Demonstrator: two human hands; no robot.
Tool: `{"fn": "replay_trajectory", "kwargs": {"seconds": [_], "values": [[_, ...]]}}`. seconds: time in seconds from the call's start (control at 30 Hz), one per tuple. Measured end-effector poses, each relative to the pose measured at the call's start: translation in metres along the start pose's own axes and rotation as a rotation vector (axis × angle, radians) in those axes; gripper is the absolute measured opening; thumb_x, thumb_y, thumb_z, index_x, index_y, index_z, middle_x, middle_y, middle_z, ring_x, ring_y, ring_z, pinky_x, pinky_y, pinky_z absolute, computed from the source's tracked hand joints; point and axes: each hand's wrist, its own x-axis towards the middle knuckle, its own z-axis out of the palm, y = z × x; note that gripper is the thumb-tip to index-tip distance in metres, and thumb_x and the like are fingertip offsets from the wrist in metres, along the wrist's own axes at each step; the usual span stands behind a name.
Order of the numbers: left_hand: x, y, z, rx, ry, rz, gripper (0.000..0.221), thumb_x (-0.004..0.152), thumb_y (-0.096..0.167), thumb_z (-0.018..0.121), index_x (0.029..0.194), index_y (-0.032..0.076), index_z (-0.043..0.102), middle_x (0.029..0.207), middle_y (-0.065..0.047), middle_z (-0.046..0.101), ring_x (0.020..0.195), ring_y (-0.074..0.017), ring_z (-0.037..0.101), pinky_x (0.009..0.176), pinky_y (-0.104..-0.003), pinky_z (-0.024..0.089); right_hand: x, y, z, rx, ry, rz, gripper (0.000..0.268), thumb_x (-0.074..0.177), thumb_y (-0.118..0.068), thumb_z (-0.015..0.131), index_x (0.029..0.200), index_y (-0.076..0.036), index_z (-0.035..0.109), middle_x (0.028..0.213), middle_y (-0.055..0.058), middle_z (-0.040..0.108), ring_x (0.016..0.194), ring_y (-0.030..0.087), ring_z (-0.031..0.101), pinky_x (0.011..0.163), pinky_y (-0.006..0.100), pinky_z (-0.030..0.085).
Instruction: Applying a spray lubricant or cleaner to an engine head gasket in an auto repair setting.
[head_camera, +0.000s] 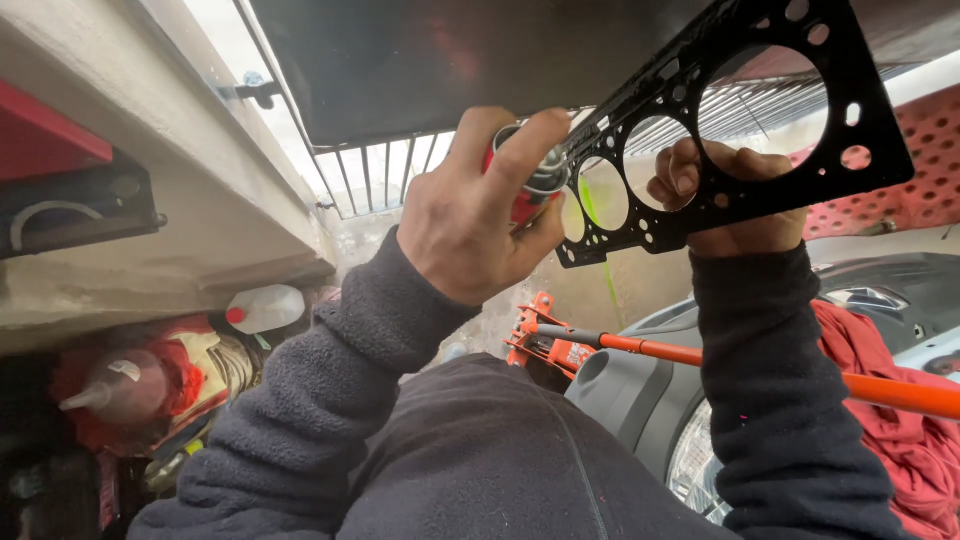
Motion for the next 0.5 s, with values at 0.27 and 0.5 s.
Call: {"fn": "replay_trajectory", "kwargs": {"seconds": [0.27, 0.5], "values": [[0.019, 0.03, -0.011, -0.139, 0.031, 0.136, 0.068, 0.099, 0.007, 0.078, 0.15, 0.018, 0.034, 0.125, -0.012, 0.052, 0.09, -0.0223, 0.07, 0.074, -0.032, 0.063, -0.002, 0.001, 0.006, 0.047, 0.036, -0.066, 0.051, 0.099, -0.042, 0.066, 0.117, 0.007, 0.066, 0.09, 0.009, 0.062, 0.084, 0.018, 0.048, 0.078, 0.028, 0.035], [0.015, 0.056, -0.007, -0.4, -0.085, 0.179, 0.076, 0.097, 0.002, 0.073, 0.152, 0.031, 0.029, 0.136, -0.01, 0.048, 0.1, -0.0174, 0.068, 0.083, -0.024, 0.064, -0.003, 0.005, 0.003, 0.11, 0.011, -0.054, 0.052, 0.101, -0.04, 0.064, 0.121, 0.008, 0.066, 0.094, 0.01, 0.064, 0.088, 0.02, 0.051, 0.083, 0.029, 0.039]]}}
